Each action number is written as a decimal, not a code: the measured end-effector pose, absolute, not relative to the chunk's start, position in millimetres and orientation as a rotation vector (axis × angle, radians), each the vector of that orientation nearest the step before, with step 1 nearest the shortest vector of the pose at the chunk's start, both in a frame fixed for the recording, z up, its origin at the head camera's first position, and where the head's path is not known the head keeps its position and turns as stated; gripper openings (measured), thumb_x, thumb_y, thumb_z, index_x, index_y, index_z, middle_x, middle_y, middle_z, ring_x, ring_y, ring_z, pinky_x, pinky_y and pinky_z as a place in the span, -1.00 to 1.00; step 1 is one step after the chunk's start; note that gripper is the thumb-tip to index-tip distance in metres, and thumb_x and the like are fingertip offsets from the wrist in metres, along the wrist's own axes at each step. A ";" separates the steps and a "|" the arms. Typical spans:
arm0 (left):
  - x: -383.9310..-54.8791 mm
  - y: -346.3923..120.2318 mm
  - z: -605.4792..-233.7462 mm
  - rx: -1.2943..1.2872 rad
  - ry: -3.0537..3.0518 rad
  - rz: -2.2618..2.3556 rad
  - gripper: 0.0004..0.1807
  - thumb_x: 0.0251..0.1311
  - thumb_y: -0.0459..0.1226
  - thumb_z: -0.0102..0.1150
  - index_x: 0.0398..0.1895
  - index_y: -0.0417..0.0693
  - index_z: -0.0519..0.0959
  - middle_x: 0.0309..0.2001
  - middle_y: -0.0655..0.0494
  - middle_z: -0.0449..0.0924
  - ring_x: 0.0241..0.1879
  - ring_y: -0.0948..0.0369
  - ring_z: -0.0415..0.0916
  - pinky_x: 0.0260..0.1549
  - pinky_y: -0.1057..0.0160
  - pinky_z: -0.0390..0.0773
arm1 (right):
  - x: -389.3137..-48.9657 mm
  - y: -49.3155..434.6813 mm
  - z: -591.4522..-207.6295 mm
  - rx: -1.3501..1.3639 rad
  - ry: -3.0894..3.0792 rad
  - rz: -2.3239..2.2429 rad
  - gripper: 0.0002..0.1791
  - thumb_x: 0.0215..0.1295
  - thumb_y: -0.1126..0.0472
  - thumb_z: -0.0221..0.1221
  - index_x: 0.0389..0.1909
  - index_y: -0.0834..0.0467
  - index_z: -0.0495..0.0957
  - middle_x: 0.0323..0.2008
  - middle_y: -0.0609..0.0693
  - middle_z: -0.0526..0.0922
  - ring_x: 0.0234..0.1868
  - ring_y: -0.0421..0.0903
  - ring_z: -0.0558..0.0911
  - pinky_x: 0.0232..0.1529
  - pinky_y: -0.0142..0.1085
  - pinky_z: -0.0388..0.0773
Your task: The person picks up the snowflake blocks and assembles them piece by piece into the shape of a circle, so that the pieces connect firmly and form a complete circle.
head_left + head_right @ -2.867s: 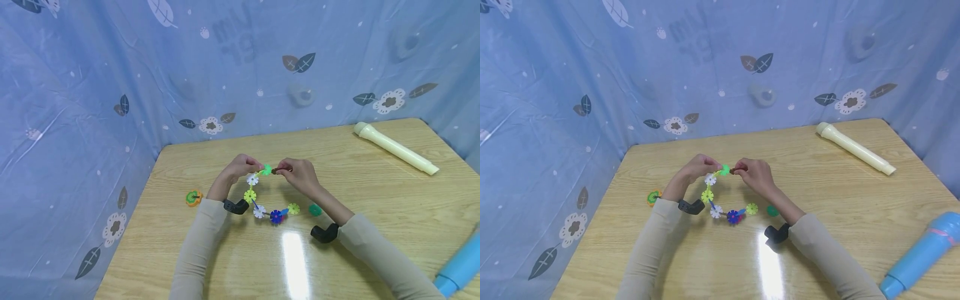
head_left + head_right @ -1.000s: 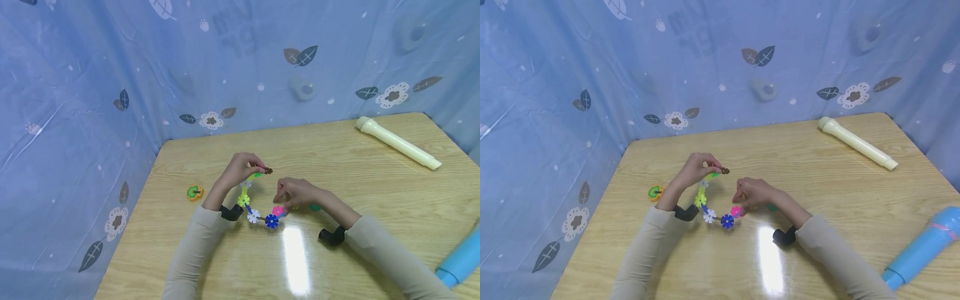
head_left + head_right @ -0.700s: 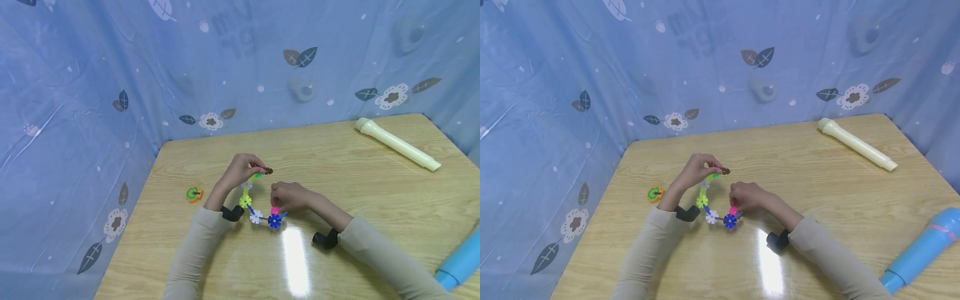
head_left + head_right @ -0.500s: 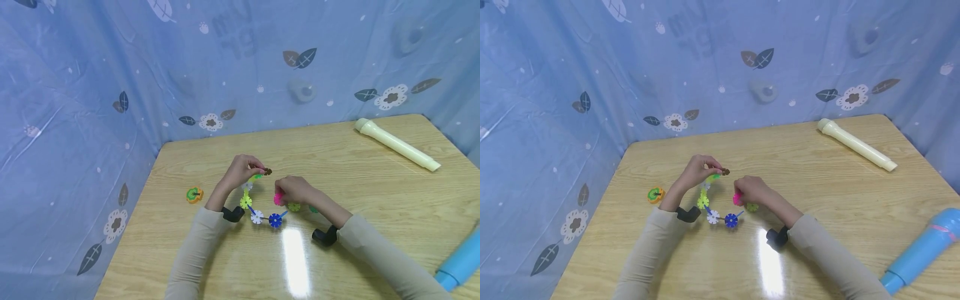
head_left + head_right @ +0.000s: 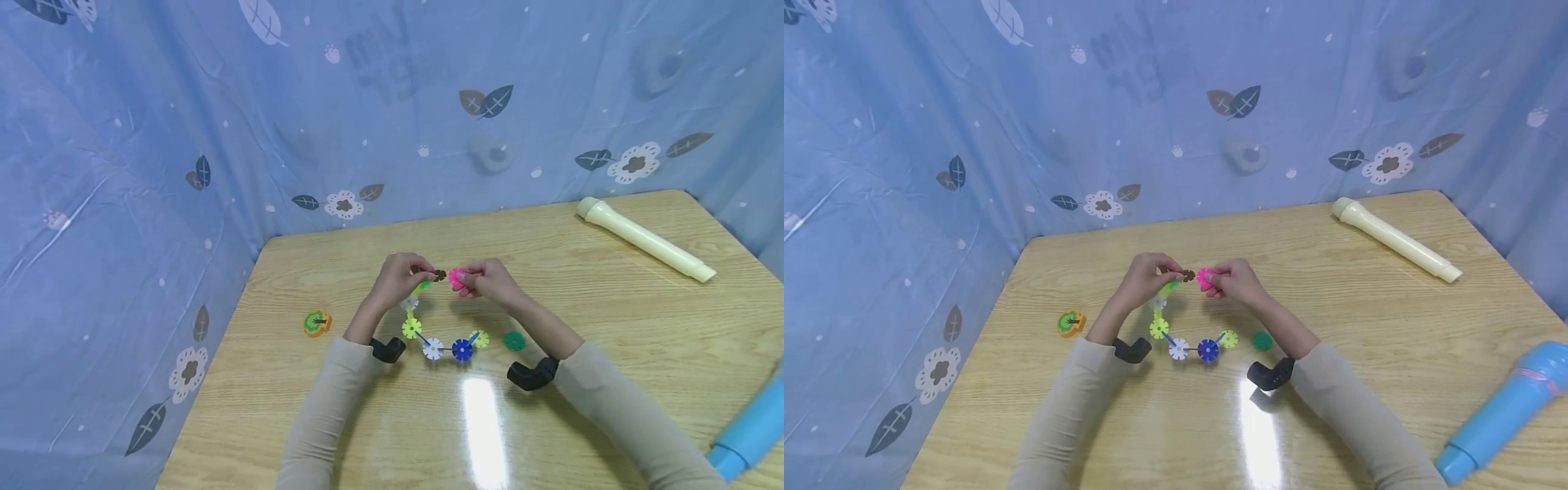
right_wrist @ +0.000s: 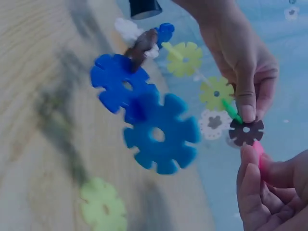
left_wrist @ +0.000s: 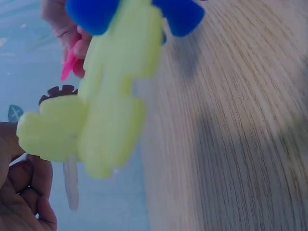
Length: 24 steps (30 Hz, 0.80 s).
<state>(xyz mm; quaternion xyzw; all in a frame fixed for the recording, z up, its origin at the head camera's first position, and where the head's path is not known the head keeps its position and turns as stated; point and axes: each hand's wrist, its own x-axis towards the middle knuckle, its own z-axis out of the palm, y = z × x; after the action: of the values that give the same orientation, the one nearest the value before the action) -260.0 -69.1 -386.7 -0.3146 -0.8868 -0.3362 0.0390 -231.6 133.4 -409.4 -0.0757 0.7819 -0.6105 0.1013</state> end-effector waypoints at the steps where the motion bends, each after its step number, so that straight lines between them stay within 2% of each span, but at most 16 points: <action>1: -259.9 -68.6 -386.6 -0.965 -2.713 -1.036 -0.90 0.09 -0.29 0.24 -0.38 -0.13 0.68 -0.36 0.07 0.68 -0.43 0.29 0.57 -0.46 0.45 0.48 | -232.6 133.7 -407.9 -0.210 2.291 -1.814 -0.65 0.33 0.35 -0.01 0.01 0.54 0.41 -0.40 0.21 0.68 -0.51 -0.25 0.64 -0.33 -0.30 0.61; 5: -259.7 -66.6 -387.8 -0.977 -2.684 -1.048 -0.91 0.08 -0.29 0.25 -0.41 -0.11 0.68 -0.38 0.08 0.68 -0.45 0.30 0.56 -0.49 0.46 0.47 | -235.0 133.6 -403.3 -0.209 2.254 -1.841 -0.63 0.34 0.35 -0.02 0.05 0.56 0.37 -0.45 0.13 0.68 -0.51 -0.25 0.65 -0.34 -0.34 0.61; 9: -258.2 -63.8 -390.0 -0.994 -2.628 -1.031 -0.92 0.06 -0.28 0.27 -0.45 -0.10 0.69 -0.41 0.09 0.69 -0.48 0.32 0.55 -0.52 0.47 0.44 | -235.3 131.6 -398.9 -0.161 2.261 -1.827 -0.63 0.33 0.35 -0.01 0.06 0.53 0.38 -0.48 0.05 0.68 -0.50 -0.24 0.66 -0.29 -0.29 0.61; 16: -251.2 -58.2 -392.8 -1.013 -2.498 -0.947 -0.93 0.00 -0.30 0.32 -0.49 -0.13 0.70 -0.47 0.08 0.69 -0.52 0.30 0.56 -0.50 0.46 0.42 | -233.3 125.2 -391.8 -0.135 2.307 -1.767 -0.68 0.32 0.39 -0.01 0.00 0.53 0.44 -0.32 0.26 0.67 -0.48 -0.21 0.67 -0.29 -0.32 0.61; 24: -259.6 -68.6 -390.1 -1.083 -2.742 -1.094 -0.91 0.05 -0.29 0.27 -0.40 -0.09 0.71 -0.40 0.10 0.69 -0.43 0.32 0.55 -0.43 0.44 0.47 | -234.3 129.2 -399.2 -0.188 2.245 -1.775 -0.69 0.31 0.37 0.02 -0.03 0.51 0.46 -0.31 0.23 0.68 -0.45 -0.21 0.68 -0.18 -0.20 0.58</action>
<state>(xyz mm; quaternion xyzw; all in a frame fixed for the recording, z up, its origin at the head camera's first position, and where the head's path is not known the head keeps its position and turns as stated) -259.6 -68.6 -390.1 -0.3443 -0.8721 -0.3477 -0.0015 -234.3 129.2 -399.2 -0.0649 0.7753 -0.6132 0.1363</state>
